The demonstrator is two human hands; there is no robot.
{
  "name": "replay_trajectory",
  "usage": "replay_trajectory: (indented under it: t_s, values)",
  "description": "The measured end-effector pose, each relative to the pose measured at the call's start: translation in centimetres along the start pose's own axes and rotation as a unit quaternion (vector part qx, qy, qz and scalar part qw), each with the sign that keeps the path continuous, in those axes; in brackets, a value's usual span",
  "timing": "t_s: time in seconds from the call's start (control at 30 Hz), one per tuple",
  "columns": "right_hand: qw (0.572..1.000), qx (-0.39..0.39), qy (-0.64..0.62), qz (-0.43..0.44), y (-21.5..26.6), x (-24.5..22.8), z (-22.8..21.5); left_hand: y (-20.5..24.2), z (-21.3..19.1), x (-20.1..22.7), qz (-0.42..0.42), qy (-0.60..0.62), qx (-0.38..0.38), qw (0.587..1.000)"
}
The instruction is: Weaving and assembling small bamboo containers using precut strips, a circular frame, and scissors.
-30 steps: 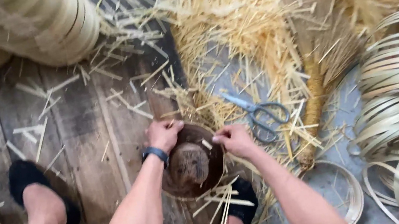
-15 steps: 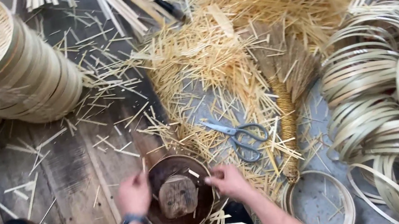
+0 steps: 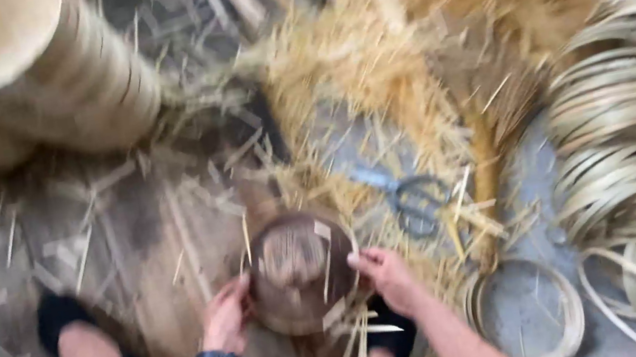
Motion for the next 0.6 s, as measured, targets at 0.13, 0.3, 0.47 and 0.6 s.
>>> replay_trajectory:
  t_s: [0.13,0.3,0.47,0.6]
  values:
    - [0.992,-0.059,-0.085,0.070,1.0,1.9,2.7,6.3,6.7,-1.3,-0.002,0.164,-0.106,0.981]
    - [0.996,0.032,-0.008,0.085,-0.1,4.3,1.8,4.9,6.4,-4.2,-0.001,0.099,-0.005,0.995]
    - [0.996,0.013,0.059,0.059,0.2,0.5,1.9,4.9,4.9,-2.1,0.004,0.079,-0.011,0.997]
    - [0.998,0.005,0.047,-0.035,4.3,-8.0,6.2,12.6,6.8,9.0,0.161,-0.289,-0.029,0.943]
Point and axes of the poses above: each hand's wrist, its own y-axis away from the middle knuckle, its own z-axis out of the palm, x = y × z, the point moved 7 cm from there along -y, towards the middle knuckle, and after that the axes turned 12 degrees about -x, right-handed, at the moved point
